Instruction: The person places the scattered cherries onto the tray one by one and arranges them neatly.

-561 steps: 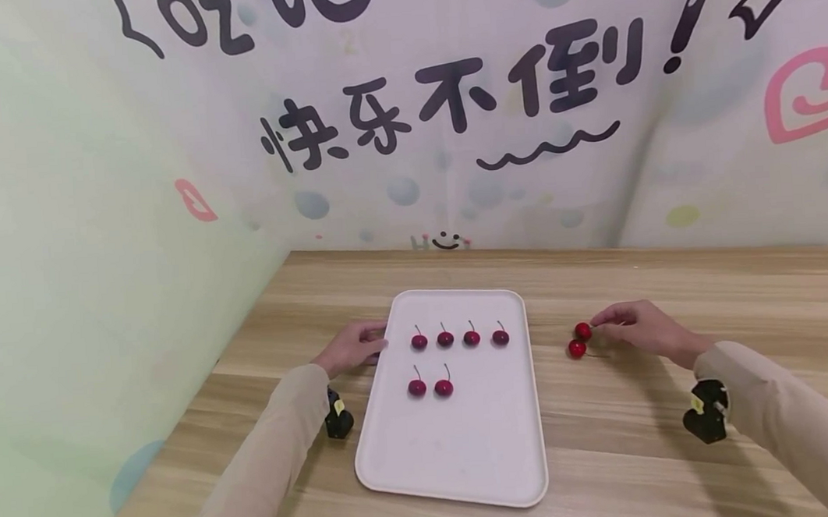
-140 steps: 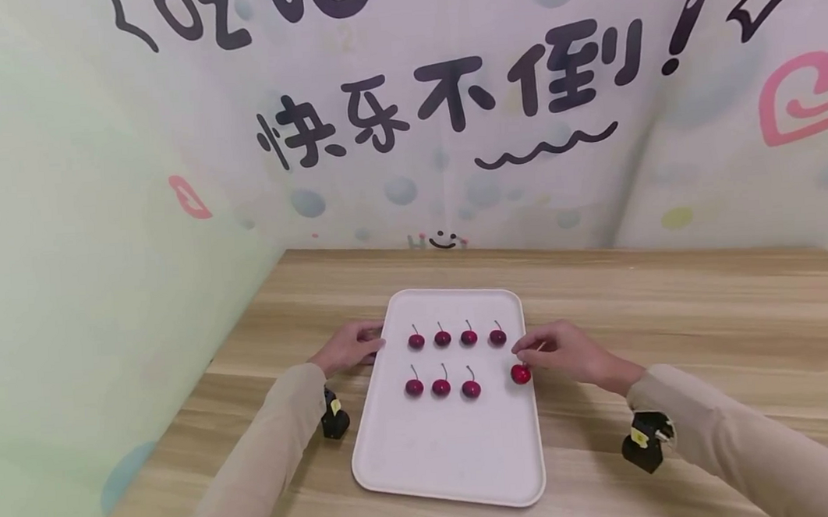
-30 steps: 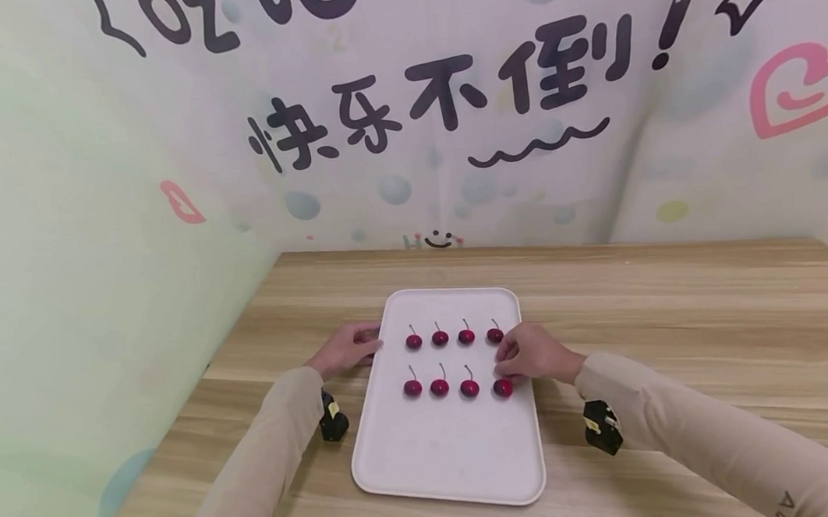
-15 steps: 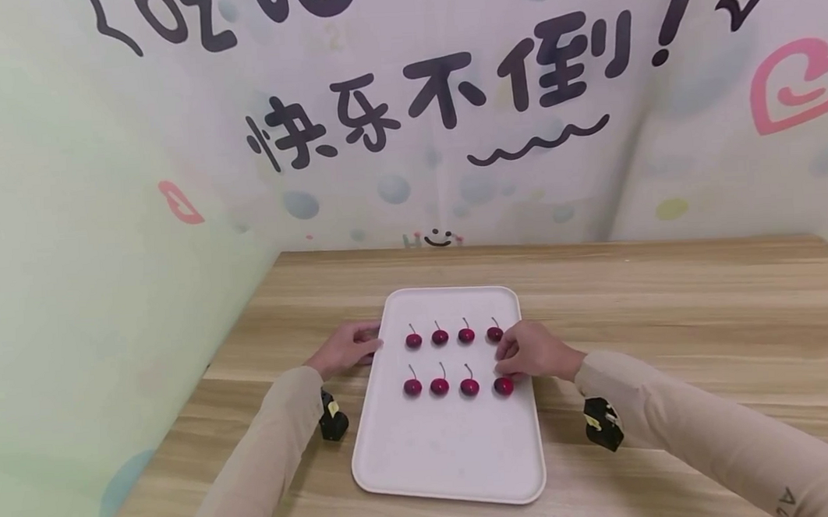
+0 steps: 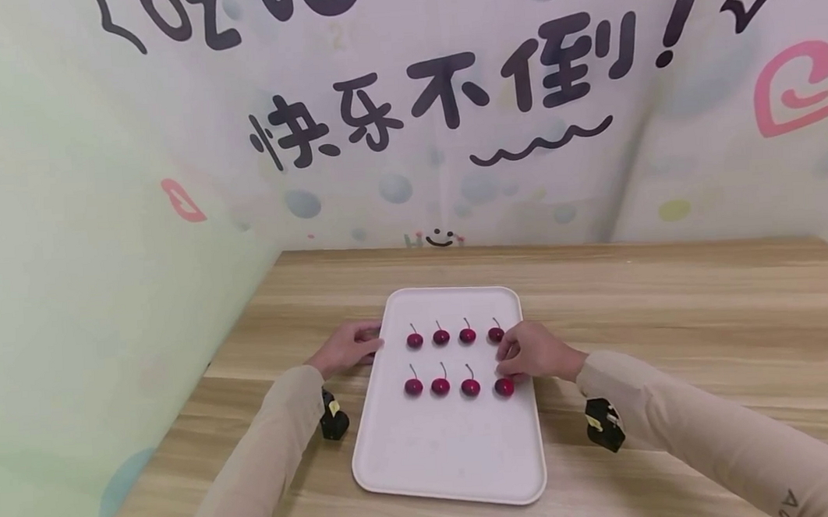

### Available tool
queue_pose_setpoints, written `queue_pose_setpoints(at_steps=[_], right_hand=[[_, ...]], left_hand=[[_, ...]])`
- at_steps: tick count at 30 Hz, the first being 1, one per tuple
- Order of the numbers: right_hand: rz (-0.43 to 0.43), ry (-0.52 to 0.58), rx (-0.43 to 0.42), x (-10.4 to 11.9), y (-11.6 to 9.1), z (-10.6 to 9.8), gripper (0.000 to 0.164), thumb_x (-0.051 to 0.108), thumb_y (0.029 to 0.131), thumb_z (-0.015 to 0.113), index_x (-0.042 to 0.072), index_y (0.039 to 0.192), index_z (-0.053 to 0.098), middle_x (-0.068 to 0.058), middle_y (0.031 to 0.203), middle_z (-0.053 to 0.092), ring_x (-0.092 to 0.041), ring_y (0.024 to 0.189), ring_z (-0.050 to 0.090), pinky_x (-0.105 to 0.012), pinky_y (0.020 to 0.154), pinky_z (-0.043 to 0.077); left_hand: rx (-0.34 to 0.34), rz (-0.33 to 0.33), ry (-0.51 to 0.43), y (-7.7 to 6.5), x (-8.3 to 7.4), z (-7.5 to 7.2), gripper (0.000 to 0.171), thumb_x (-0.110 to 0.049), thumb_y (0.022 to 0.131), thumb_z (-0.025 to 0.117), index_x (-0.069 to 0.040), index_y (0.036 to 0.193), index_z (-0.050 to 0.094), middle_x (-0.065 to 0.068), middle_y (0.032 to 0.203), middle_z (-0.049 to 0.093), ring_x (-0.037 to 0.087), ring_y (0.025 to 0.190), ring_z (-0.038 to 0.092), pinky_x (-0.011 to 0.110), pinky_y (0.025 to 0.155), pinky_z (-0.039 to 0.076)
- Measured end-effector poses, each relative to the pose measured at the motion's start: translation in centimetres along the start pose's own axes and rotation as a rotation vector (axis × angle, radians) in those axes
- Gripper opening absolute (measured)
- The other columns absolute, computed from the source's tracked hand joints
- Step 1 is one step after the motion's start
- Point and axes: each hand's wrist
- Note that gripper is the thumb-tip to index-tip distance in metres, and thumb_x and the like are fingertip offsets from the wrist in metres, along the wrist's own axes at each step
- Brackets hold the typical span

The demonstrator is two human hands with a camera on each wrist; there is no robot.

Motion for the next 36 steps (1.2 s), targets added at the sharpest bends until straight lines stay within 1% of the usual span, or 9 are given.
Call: queue_pose_setpoints(at_steps=[2, 7, 12, 19, 25, 30, 33, 34, 36], right_hand=[[0.004, 0.002, -0.003, -0.1, 0.1, 0.0, 0.011, 0.005, 0.072, 0.071, -0.001, 0.078, 0.063, -0.004, 0.066, 0.06, -0.011, 0.056, 0.056, -0.022, 0.051, 0.05], [0.013, 0.007, -0.009, -0.1, 0.1, 0.1, 0.01, 0.005, 0.073, 0.07, 0.0, 0.077, 0.063, -0.004, 0.065, 0.06, -0.011, 0.055, 0.056, -0.022, 0.051, 0.05], [0.024, 0.037, -0.003, -0.2, 0.0, 0.1, 0.006, 0.005, 0.078, 0.065, 0.0, 0.079, 0.063, -0.004, 0.064, 0.06, -0.011, 0.055, 0.058, -0.023, 0.052, 0.051], [0.042, 0.065, -0.039, -0.6, -0.4, -0.6, 0.01, 0.009, 0.083, 0.06, -0.001, 0.082, 0.063, -0.004, 0.064, 0.059, -0.012, 0.057, 0.058, -0.024, 0.054, 0.052], [0.008, 0.112, -0.071, -1.5, -1.4, -1.4, 0.01, 0.007, 0.083, 0.06, -0.003, 0.084, 0.063, -0.005, 0.066, 0.057, -0.014, 0.057, 0.058, -0.026, 0.053, 0.054], [-0.042, 0.103, -0.087, -1.8, -2.4, -2.4, 0.011, 0.007, 0.085, 0.057, -0.002, 0.084, 0.063, -0.005, 0.064, 0.056, -0.014, 0.057, 0.054, -0.027, 0.053, 0.053], [-0.046, 0.108, -0.106, -1.9, -2.8, -2.9, 0.012, 0.007, 0.086, 0.056, -0.003, 0.085, 0.062, -0.006, 0.065, 0.057, -0.015, 0.058, 0.055, -0.027, 0.052, 0.053], [-0.046, 0.108, -0.109, -2.0, -3.0, -3.1, 0.012, 0.007, 0.086, 0.056, -0.003, 0.085, 0.062, -0.007, 0.067, 0.057, -0.015, 0.059, 0.056, -0.027, 0.052, 0.053], [-0.04, 0.107, -0.122, -2.1, -3.1, -3.2, 0.012, 0.006, 0.086, 0.055, -0.004, 0.085, 0.061, -0.008, 0.068, 0.057, -0.016, 0.06, 0.057, -0.028, 0.052, 0.053]], left_hand=[[0.004, 0.01, 0.003, 0.0, -0.1, 0.0, 0.042, -0.006, 0.089, 0.052, -0.002, 0.129, 0.043, 0.02, 0.106, 0.058, 0.024, 0.091, 0.06, 0.03, 0.074, 0.053], [0.002, 0.007, 0.005, -0.1, 0.1, 0.1, 0.042, -0.006, 0.088, 0.053, -0.001, 0.129, 0.044, 0.02, 0.105, 0.059, 0.023, 0.09, 0.06, 0.03, 0.073, 0.053], [0.003, 0.011, 0.006, -0.1, 0.3, 0.1, 0.042, -0.005, 0.088, 0.052, 0.0, 0.129, 0.043, 0.02, 0.105, 0.059, 0.024, 0.09, 0.06, 0.03, 0.073, 0.053], [-0.001, 0.013, -0.017, 0.1, 0.4, 0.2, 0.042, -0.006, 0.088, 0.052, 0.0, 0.129, 0.043, 0.021, 0.107, 0.058, 0.025, 0.091, 0.059, 0.029, 0.073, 0.053], [0.012, 0.022, -0.021, 0.3, 0.2, 0.4, 0.042, -0.005, 0.088, 0.052, 0.001, 0.129, 0.042, 0.023, 0.11, 0.056, 0.027, 0.093, 0.059, 0.03, 0.074, 0.053], [0.02, 0.018, -0.004, 0.3, -0.1, 0.3, 0.043, -0.006, 0.088, 0.052, 0.002, 0.129, 0.041, 0.024, 0.109, 0.056, 0.028, 0.093, 0.059, 0.031, 0.073, 0.053], [0.03, 0.021, 0.003, 0.4, 0.0, 0.1, 0.044, -0.008, 0.088, 0.053, 0.001, 0.129, 0.042, 0.024, 0.108, 0.056, 0.027, 0.091, 0.06, 0.032, 0.073, 0.053], [0.042, 0.049, -0.001, 0.5, 0.3, 0.0, 0.044, -0.01, 0.088, 0.055, 0.001, 0.129, 0.043, 0.023, 0.106, 0.057, 0.026, 0.089, 0.061, 0.031, 0.071, 0.054], [0.05, 0.058, 0.0, 0.5, 0.4, -0.2, 0.043, -0.011, 0.088, 0.055, 0.0, 0.128, 0.044, 0.022, 0.105, 0.058, 0.024, 0.088, 0.061, 0.032, 0.071, 0.054]])
Point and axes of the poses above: each hand's wrist, its own y-axis towards the middle knuckle, its own z-axis out of the palm, x = y × z
